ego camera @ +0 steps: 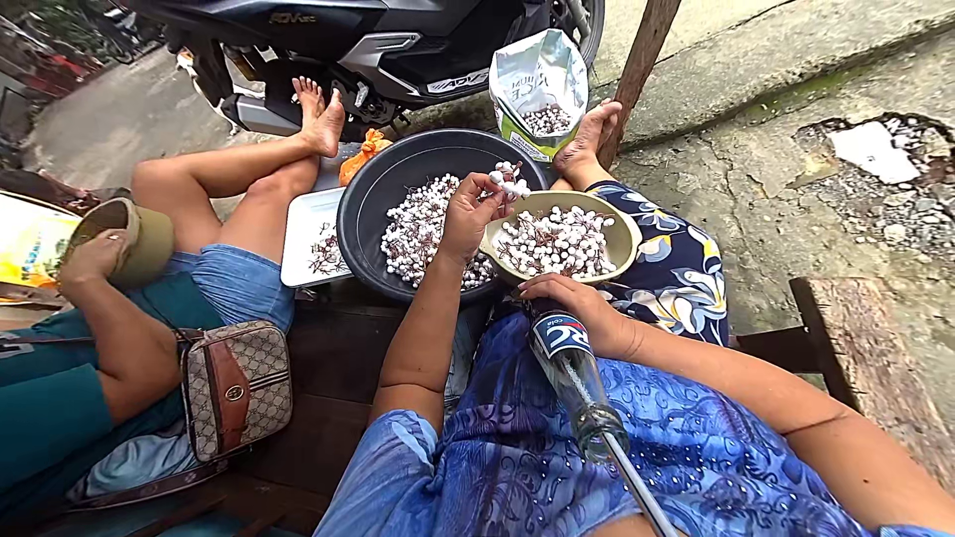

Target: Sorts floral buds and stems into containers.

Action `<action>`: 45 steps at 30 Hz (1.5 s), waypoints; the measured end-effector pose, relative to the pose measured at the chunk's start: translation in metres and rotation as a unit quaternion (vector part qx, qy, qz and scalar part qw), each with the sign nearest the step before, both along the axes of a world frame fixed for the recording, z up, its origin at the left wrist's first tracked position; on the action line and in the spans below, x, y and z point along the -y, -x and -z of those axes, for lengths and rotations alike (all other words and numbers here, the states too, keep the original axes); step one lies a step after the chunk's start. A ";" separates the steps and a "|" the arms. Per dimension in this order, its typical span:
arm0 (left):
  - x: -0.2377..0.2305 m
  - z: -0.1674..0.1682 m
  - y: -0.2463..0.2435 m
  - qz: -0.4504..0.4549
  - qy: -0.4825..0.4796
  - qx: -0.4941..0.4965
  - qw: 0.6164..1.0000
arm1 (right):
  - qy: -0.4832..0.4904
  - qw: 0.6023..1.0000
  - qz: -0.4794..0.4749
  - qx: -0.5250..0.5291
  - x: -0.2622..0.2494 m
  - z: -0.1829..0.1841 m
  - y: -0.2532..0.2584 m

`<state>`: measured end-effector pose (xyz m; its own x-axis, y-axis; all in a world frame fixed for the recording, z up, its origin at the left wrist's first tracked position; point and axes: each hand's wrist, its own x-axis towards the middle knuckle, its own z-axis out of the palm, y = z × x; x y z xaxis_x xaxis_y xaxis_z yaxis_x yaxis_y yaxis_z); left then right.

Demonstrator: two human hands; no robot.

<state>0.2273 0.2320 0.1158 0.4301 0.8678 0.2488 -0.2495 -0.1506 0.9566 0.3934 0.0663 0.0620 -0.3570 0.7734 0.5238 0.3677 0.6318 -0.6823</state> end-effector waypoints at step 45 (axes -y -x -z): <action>0.001 0.008 0.001 -0.010 -0.129 -0.207 0.970 | 0.000 1.000 0.005 -0.004 0.000 0.001 0.001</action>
